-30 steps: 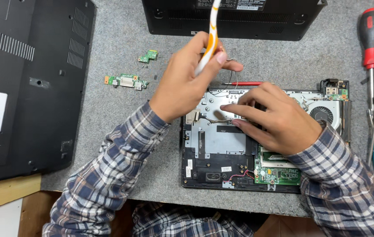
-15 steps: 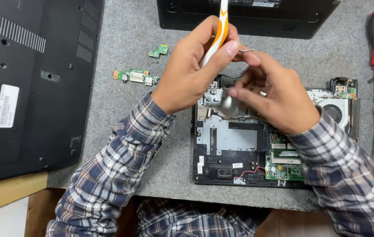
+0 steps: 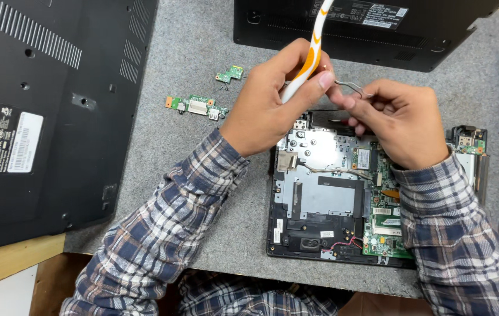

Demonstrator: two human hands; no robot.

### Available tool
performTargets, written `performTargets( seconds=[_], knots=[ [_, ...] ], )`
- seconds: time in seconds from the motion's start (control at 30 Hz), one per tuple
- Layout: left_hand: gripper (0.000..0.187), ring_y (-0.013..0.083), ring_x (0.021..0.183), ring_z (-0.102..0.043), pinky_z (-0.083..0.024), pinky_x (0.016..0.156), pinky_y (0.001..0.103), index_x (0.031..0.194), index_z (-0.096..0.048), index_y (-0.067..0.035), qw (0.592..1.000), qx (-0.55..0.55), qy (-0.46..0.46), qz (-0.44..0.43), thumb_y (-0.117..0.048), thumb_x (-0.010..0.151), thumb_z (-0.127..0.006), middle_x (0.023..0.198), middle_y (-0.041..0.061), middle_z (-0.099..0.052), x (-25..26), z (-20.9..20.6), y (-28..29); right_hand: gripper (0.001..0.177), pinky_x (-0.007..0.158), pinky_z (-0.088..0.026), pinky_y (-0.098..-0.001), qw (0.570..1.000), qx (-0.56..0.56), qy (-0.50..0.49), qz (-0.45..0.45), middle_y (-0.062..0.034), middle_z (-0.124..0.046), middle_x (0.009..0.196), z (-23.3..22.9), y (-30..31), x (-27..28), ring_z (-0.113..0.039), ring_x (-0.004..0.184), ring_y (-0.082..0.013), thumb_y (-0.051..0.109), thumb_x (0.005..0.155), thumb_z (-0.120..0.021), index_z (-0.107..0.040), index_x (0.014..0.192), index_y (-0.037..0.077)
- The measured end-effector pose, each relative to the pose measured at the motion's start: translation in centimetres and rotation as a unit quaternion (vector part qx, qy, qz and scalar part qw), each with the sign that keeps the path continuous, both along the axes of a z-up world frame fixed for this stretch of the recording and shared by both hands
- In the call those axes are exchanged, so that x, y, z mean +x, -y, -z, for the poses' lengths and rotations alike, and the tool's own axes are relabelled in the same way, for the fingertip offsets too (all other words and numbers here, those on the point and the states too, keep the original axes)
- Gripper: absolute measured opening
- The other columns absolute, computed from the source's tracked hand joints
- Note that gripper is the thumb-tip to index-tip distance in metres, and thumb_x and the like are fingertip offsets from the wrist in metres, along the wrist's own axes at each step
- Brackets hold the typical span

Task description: The person uses a toothbrush to clean dust from the internal components of a disassembled laptop, including the motherboard, fan, and chassis. They also use a red plastic pry tool to lift and clean a small circuit board.

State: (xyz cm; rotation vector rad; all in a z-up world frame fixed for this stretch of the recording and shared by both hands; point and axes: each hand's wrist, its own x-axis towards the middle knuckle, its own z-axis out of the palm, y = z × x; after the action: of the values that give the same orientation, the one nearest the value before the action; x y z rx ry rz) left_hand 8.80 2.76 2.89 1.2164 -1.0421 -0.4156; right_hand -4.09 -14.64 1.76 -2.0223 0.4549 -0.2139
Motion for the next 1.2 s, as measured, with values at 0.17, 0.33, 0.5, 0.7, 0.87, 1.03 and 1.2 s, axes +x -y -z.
performTargets(
  seconds=[0.17,0.33,0.5,0.7,0.87,1.03,1.2],
  knots=[
    [0.013,0.0048,0.063,-0.053,-0.043,0.063,0.022,0.094,-0.055,-0.016,0.994,0.101,0.036,-0.037,-0.027,0.1,-0.053,0.068,-0.005,-0.06,1.0,1.0,-0.2,0.021,0.057,-0.048,-0.0188,1.0,0.0,0.005,-0.004,-0.0071,-0.064,0.073,0.4,0.7,-0.1,-0.055,0.059,-0.0095,0.015,0.108,-0.061,-0.073,0.104,-0.001],
    [0.016,0.0084,0.061,-0.041,-0.034,0.061,0.027,0.091,-0.063,-0.018,0.971,0.174,0.14,-0.084,-0.032,0.098,-0.057,0.068,-0.008,-0.049,2.5,2.9,-0.2,0.021,0.049,-0.038,-0.0142,0.997,0.059,0.008,0.048,-0.0038,-0.061,0.073,0.9,1.1,0.0,-0.051,0.056,-0.0063,0.017,0.11,-0.059,-0.072,0.103,0.001],
    [0.017,0.0214,0.055,-0.05,-0.035,0.057,0.037,0.085,-0.062,-0.015,0.941,0.235,0.236,-0.056,-0.027,0.097,-0.059,0.06,0.0,-0.054,2.7,2.7,-0.4,0.018,0.057,-0.045,-0.0148,0.946,0.297,0.038,0.123,-0.0019,-0.056,0.071,1.0,1.8,0.3,-0.053,0.062,-0.0076,0.017,0.105,-0.06,-0.068,0.1,0.002],
    [0.019,0.0443,0.071,-0.061,-0.042,0.056,0.06,0.103,-0.067,-0.021,0.884,0.341,0.307,-0.09,-0.036,0.094,-0.062,0.07,0.013,-0.066,1.3,4.6,0.6,0.014,0.053,-0.038,-0.0183,0.905,0.391,0.1,0.132,-0.0031,-0.055,0.072,1.0,2.5,0.4,-0.049,0.061,-0.0104,0.014,0.103,-0.056,-0.061,0.093,0.005],
    [0.018,0.0441,0.068,-0.06,-0.042,0.055,0.058,0.093,-0.066,-0.018,0.892,0.351,0.261,-0.115,-0.035,0.093,-0.06,0.066,0.012,-0.065,0.6,4.0,0.6,0.013,0.062,-0.045,-0.017,0.922,0.341,0.122,0.137,-0.0052,-0.062,0.085,1.7,3.5,0.1,-0.059,0.074,-0.0106,0.017,0.105,-0.057,-0.063,0.103,0.006],
    [0.029,0.0417,0.064,-0.057,-0.037,0.052,0.054,0.078,-0.062,-0.017,0.887,0.376,0.242,-0.114,-0.04,0.095,-0.057,0.059,0.011,-0.059,1.1,4.4,0.9,0.019,0.079,-0.055,-0.019,0.921,0.332,0.142,0.146,-0.0102,-0.07,0.102,1.1,2.6,0.1,-0.071,0.093,-0.0172,0.015,0.103,-0.06,-0.066,0.114,0.001],
    [0.025,0.0402,0.07,-0.06,-0.039,0.056,0.053,0.077,-0.063,-0.022,0.881,0.402,0.226,-0.101,-0.043,0.09,-0.061,0.063,0.006,-0.061,1.2,4.1,1.0,0.022,0.084,-0.062,-0.0188,0.895,0.371,0.138,0.205,-0.0125,-0.074,0.103,1.0,2.5,0.3,-0.076,0.095,-0.0199,0.011,0.098,-0.064,-0.068,0.115,-0.001]
  ],
)
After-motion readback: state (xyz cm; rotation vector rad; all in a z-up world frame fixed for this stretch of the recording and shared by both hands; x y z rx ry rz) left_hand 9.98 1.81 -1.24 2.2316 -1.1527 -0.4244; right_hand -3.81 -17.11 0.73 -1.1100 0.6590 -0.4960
